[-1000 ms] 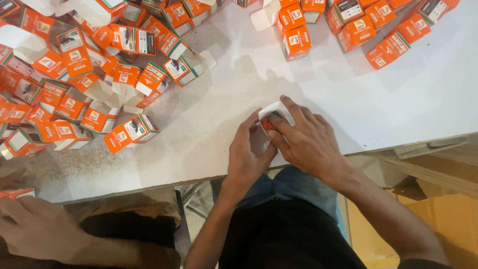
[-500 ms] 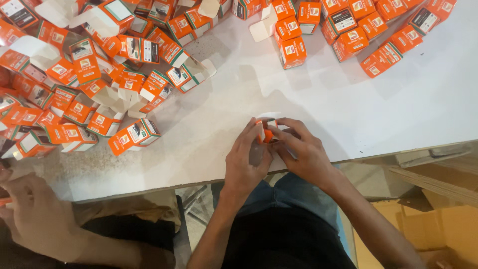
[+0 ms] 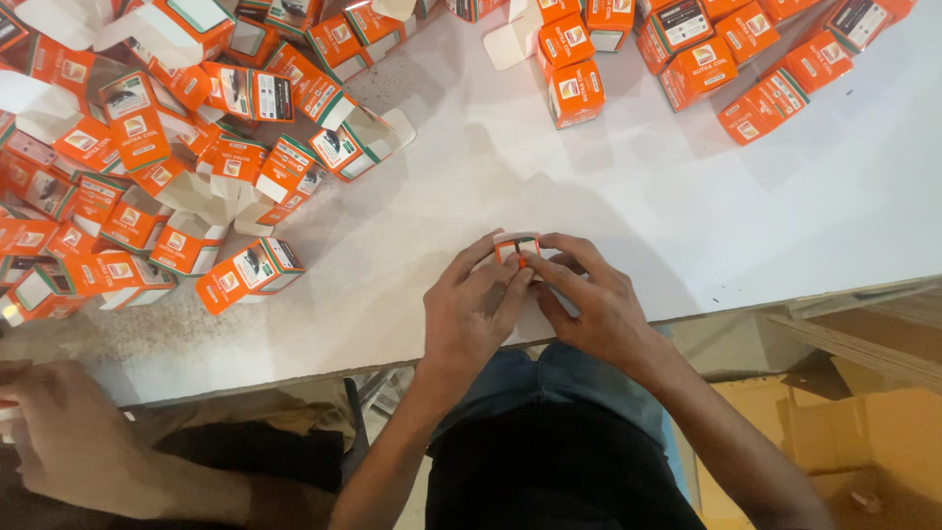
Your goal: The person picks small orange product boxes one at a time from a large pile on the table and packs them into white inner cartons, closing each filled carton and setting it aside. They repeat this packing cycle continuously across the table.
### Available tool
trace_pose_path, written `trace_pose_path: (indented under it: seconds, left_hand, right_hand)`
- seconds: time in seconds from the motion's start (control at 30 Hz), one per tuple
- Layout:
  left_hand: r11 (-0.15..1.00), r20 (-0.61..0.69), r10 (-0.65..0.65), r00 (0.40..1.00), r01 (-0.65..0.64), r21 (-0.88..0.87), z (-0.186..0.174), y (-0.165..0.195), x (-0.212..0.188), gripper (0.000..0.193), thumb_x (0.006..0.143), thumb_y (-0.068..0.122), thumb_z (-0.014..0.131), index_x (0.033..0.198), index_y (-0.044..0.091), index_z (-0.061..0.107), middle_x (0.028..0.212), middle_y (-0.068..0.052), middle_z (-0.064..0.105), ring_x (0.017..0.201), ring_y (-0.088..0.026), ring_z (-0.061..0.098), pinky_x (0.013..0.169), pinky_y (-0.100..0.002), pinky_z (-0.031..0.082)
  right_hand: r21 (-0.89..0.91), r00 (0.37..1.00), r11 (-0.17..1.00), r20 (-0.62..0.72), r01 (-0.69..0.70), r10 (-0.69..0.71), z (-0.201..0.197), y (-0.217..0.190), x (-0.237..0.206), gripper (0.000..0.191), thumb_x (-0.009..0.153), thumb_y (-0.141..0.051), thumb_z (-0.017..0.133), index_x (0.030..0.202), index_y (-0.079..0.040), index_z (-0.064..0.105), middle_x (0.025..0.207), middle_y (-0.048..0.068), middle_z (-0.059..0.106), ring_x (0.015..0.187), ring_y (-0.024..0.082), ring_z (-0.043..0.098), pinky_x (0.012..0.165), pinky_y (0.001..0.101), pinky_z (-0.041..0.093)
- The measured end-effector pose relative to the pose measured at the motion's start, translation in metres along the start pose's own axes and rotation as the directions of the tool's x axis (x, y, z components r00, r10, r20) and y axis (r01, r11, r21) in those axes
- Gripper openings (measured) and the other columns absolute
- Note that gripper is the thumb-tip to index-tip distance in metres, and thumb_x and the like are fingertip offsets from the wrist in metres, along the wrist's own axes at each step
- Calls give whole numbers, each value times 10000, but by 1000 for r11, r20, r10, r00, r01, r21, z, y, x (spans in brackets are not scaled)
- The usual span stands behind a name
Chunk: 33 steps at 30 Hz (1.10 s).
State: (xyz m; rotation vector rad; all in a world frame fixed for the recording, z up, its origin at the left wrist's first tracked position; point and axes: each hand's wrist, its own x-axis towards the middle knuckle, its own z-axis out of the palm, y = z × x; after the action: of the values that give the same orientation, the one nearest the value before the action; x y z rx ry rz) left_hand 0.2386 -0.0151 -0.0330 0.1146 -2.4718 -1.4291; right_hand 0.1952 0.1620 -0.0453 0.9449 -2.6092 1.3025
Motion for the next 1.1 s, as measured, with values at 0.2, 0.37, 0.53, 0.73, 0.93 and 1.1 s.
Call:
trace_pose_path:
  seconds: [0.2, 0.37, 0.53, 0.73, 0.93, 1.1]
  left_hand:
    - [919, 26, -193, 981, 190, -346, 1, -4, 0, 142, 929, 88, 761, 1067, 60, 744, 1333, -154, 707, 1054, -201, 780, 895, -289, 634]
    - [958, 121, 159, 980, -183, 221, -16, 2, -3, 257, 922, 162, 805, 1173, 117, 773, 1438, -177, 631, 1008, -223, 743, 809, -330, 601]
    - [825, 264, 362, 894, -440, 356, -26, -4, 2, 351, 875, 209, 817, 1189, 71, 745, 1489, -198, 537, 1282, -314, 634, 866, -366, 599]
    - [847, 210, 496, 842, -523, 94, -21, -37, 13, 275, 861, 142, 869, 1089, 91, 723, 1395, -23, 629, 1328, -236, 635, 1011, -362, 620]
    - [870, 256, 457, 852, -488, 69, -25, -43, 11, 243, 851, 64, 848, 1027, 75, 681, 1265, -30, 691, 1341, -277, 630, 990, -361, 614]
    - [827, 278, 495, 823, -544, 141, -32, -22, 14, 172, 856, 71, 843, 959, 101, 708, 1227, -48, 690, 1323, -296, 633, 971, -373, 602]
  right_hand:
    - [9, 1000, 1000, 1, 0, 0, -2, -2, 0, 470, 830, -57, 816, 1281, -91, 689, 1332, 107, 608, 1009, 236, 742, 800, 351, 625]
    - [-37, 999, 998, 18, 51, -51, -2, -2, 4, 453, 795, -112, 869, 1221, -105, 715, 1409, 148, 574, 969, 214, 747, 732, 355, 610]
    - [-18, 987, 988, -40, 153, -154, -3, 4, 6, 267, 796, -58, 858, 1007, -91, 698, 1370, 140, 653, 969, 226, 731, 761, 349, 617]
    - [-17, 980, 981, -51, 193, -194, 0, 9, 6, 251, 808, 22, 803, 840, -73, 573, 1189, 83, 752, 1157, 309, 717, 893, 389, 615]
    - [85, 991, 988, 2, 131, -132, -7, 3, 6, 259, 770, 16, 765, 970, -62, 620, 1229, 123, 728, 1233, 340, 676, 969, 419, 589]
    - [87, 989, 986, 22, 145, -147, -11, 0, 10, 392, 800, -19, 811, 1166, -67, 679, 1237, 110, 727, 1226, 327, 673, 1003, 424, 575]
